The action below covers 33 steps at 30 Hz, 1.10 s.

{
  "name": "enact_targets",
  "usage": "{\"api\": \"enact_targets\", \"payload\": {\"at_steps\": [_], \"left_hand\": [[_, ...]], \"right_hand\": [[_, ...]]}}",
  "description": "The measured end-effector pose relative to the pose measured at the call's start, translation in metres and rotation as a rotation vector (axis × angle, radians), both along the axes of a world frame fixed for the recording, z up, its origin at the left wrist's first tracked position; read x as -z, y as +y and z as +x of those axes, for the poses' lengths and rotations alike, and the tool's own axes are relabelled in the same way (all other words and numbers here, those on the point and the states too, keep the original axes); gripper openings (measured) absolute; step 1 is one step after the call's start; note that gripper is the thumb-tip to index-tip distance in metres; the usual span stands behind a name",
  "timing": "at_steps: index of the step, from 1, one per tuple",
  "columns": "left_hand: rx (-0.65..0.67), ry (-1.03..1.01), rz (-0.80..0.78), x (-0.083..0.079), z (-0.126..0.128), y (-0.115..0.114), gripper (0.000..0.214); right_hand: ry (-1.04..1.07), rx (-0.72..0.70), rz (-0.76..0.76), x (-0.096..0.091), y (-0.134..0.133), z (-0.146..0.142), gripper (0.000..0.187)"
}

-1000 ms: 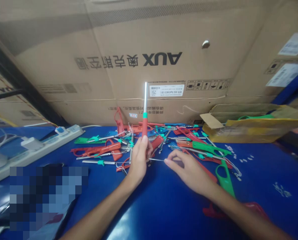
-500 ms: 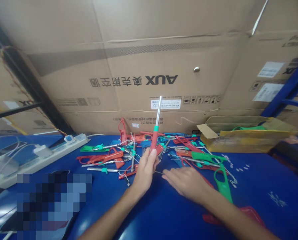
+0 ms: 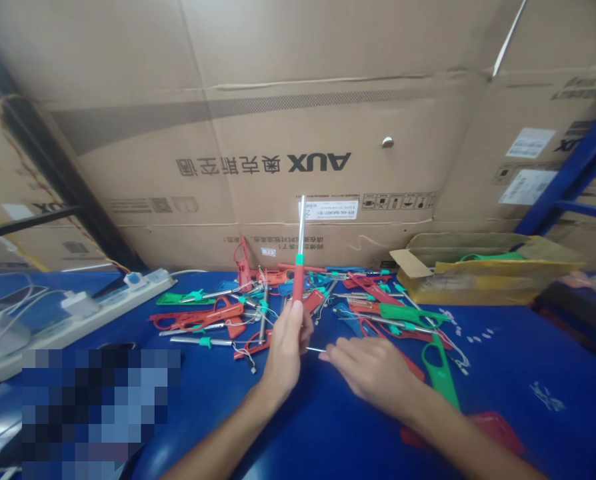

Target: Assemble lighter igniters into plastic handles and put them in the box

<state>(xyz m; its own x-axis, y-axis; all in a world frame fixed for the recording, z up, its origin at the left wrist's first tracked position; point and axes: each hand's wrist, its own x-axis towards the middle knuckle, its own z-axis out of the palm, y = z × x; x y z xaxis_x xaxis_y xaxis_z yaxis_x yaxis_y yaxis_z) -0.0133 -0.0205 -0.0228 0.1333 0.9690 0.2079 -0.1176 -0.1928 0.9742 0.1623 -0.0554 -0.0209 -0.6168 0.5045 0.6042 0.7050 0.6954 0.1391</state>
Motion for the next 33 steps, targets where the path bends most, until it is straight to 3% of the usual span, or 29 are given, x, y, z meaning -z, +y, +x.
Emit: {"api": "enact_targets", "payload": {"at_steps": [6, 9, 12, 16, 22, 24, 27, 33], "left_hand": [[0.051, 0.065, 0.070, 0.000, -0.005, -0.005, 0.050], [0.027, 0.050, 0.081, 0.000, -0.004, -0.006, 0.049], [0.050, 0.058, 0.075, 0.002, -0.004, -0.003, 0.049], [0.111, 0.038, -0.001, 0.004, -0.003, 0.006, 0.056], [0.012, -0.066, 0.016, -0.003, 0.001, 0.003, 0.052], [0.009, -0.090, 0.017, -0.006, 0.002, -0.001, 0.052], [0.003, -0.094, 0.039, -0.008, 0.002, -0.006, 0.049], [-0.001, -0.088, 0.118, -0.004, 0.003, -0.012, 0.047]], "right_hand": [[0.387, 0.046, -0.718, -0.007, 0.000, -0.009, 0.029], [0.540, 0.028, -0.973, -0.011, 0.002, -0.010, 0.029], [0.513, 0.050, -0.955, -0.012, 0.003, -0.008, 0.027], [0.294, 0.078, -0.692, -0.012, 0.002, -0.002, 0.021], [0.083, 0.000, -0.282, -0.010, -0.003, 0.000, 0.028], [0.019, -0.014, -0.219, -0.010, -0.007, -0.002, 0.029], [0.116, 0.000, -0.341, -0.012, -0.010, -0.006, 0.030], [0.497, -0.050, -0.881, -0.022, -0.007, -0.009, 0.024]]}}
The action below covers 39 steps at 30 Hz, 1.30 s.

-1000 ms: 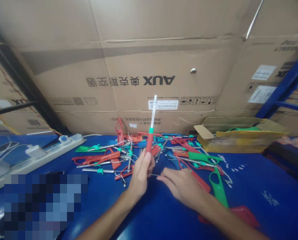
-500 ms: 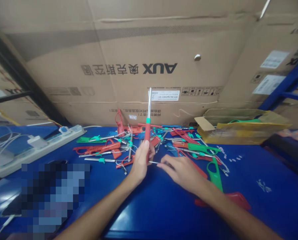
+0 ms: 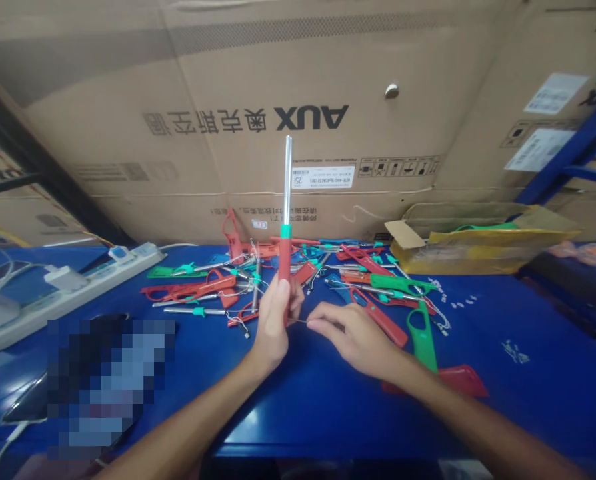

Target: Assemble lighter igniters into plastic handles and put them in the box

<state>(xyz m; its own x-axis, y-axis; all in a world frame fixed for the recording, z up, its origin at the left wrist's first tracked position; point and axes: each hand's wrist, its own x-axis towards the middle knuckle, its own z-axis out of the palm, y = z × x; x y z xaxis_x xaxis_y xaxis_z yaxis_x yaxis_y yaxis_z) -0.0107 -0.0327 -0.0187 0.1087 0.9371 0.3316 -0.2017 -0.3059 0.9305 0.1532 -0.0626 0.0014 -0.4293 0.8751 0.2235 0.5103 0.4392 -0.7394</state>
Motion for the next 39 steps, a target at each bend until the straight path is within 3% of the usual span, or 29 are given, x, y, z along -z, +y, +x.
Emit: {"api": "enact_targets", "payload": {"at_steps": [7, 9, 12, 17, 19, 22, 25, 28, 31, 33, 35, 39], "left_hand": [[0.061, -0.071, 0.022, 0.002, 0.003, -0.007, 0.040], [0.088, -0.112, 0.021, 0.002, 0.004, -0.008, 0.040], [0.083, -0.122, 0.055, 0.002, 0.006, -0.007, 0.042], [-0.178, -0.024, 0.084, 0.003, 0.005, 0.002, 0.033], [-0.217, 0.008, 0.072, 0.001, 0.005, 0.004, 0.030], [-0.130, 0.000, 0.023, -0.004, 0.010, 0.004, 0.027], [-0.017, -0.004, -0.051, -0.005, 0.018, -0.002, 0.029], [0.063, 0.001, -0.115, 0.000, 0.025, -0.008, 0.036], [0.134, 0.015, -0.143, 0.005, 0.026, -0.011, 0.039], [0.193, 0.055, -0.122, 0.008, 0.025, -0.011, 0.039], [0.253, 0.111, -0.085, 0.008, 0.022, -0.010, 0.038], [0.412, 0.247, -0.005, 0.010, 0.018, -0.009, 0.043]], "right_hand": [[0.292, -0.066, -0.646, -0.007, 0.005, 0.005, 0.023], [0.292, -0.095, -0.744, -0.010, 0.008, 0.008, 0.027], [0.196, -0.131, -0.649, -0.017, 0.012, 0.018, 0.029], [-0.143, -0.216, -0.194, -0.015, 0.021, 0.039, 0.032], [-0.296, -0.146, -0.027, -0.004, 0.025, 0.042, 0.032], [-0.384, 0.037, 0.098, 0.012, 0.031, 0.040, 0.032], [-0.311, 0.200, 0.119, 0.016, 0.036, 0.037, 0.036], [-0.197, 0.282, 0.114, 0.006, 0.038, 0.036, 0.046], [0.258, 0.141, -0.082, -0.005, 0.034, 0.027, 0.060], [0.498, 0.005, -0.194, -0.007, 0.028, 0.016, 0.055], [0.575, -0.030, -0.244, -0.005, 0.021, 0.007, 0.042], [0.690, 0.067, -0.285, -0.001, 0.015, 0.005, 0.037]]}}
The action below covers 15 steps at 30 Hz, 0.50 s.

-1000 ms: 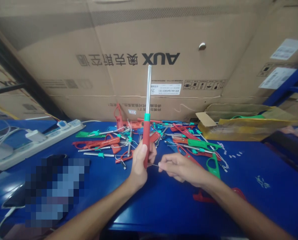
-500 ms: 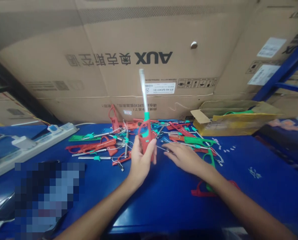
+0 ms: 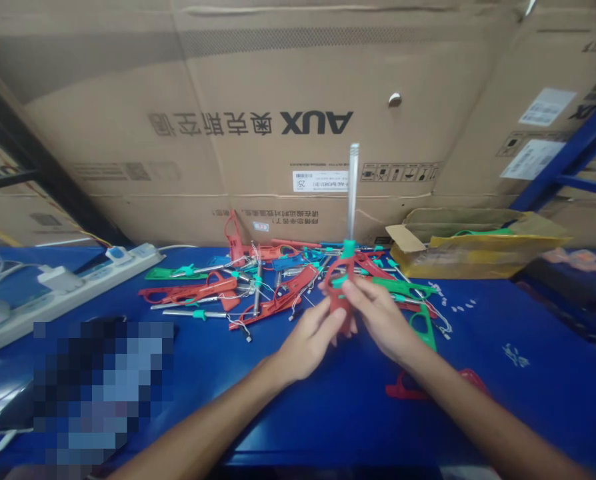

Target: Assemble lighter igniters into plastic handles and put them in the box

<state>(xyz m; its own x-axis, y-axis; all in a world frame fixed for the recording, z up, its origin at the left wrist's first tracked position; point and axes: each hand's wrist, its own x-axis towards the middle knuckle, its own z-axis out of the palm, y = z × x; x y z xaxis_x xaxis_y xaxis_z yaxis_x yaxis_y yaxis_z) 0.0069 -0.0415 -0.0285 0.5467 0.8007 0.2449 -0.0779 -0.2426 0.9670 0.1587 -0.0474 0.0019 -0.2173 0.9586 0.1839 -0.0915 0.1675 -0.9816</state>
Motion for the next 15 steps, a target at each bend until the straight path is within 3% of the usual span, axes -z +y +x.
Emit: {"api": "enact_targets", "payload": {"at_steps": [4, 8, 12, 15], "left_hand": [[0.044, 0.238, 0.216, 0.005, 0.000, 0.001, 0.033], [0.043, 0.412, 0.317, 0.010, 0.006, 0.008, 0.031], [-0.058, 0.452, 0.385, 0.012, 0.012, 0.019, 0.030], [-0.060, 0.481, 0.441, 0.013, 0.014, 0.028, 0.029]], "right_hand": [[0.218, 0.105, -0.029, -0.011, 0.002, 0.012, 0.034], [0.324, 0.139, -0.031, -0.022, 0.009, 0.019, 0.032], [0.217, 0.186, -0.115, -0.019, 0.016, 0.022, 0.037], [0.009, 0.248, -0.167, -0.011, 0.019, 0.026, 0.044]]}}
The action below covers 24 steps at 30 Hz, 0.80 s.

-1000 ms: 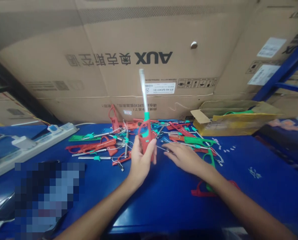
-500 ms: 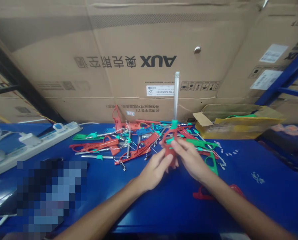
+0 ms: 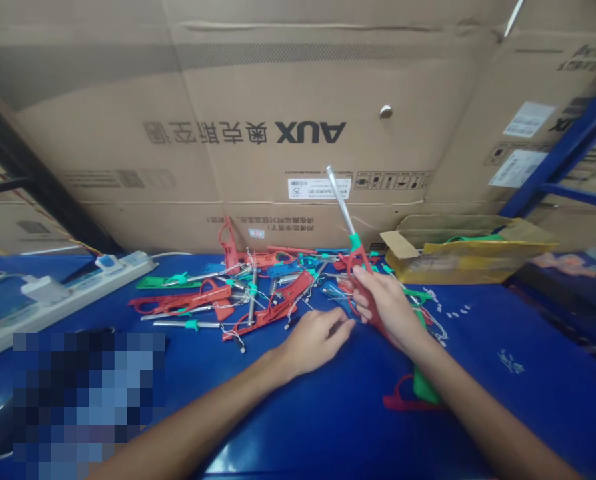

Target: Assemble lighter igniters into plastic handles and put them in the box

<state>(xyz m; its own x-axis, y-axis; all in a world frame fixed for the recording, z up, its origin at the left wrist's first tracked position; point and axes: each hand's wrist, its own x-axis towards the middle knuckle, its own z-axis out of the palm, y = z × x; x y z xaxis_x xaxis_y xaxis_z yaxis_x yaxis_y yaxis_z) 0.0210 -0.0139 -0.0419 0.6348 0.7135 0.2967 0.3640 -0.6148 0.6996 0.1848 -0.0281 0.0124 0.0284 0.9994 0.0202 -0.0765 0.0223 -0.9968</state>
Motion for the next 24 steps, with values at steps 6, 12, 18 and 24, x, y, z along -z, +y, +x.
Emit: {"api": "enact_targets", "payload": {"at_steps": [6, 12, 18, 24], "left_hand": [[0.061, 0.088, 0.221, 0.005, 0.003, 0.015, 0.026], [-0.044, -0.021, 0.209, 0.007, 0.001, 0.016, 0.030], [-0.097, -0.058, 0.084, 0.003, 0.000, 0.015, 0.031], [-0.087, -0.060, 0.078, 0.003, 0.000, 0.015, 0.031]], "right_hand": [[-0.530, 0.170, 0.085, 0.019, 0.011, 0.009, 0.058], [-0.582, 0.189, 0.071, 0.025, 0.020, 0.020, 0.056], [-0.635, 0.255, 0.064, 0.018, 0.020, 0.041, 0.051], [-0.650, 0.274, 0.072, 0.017, 0.021, 0.041, 0.056]]}}
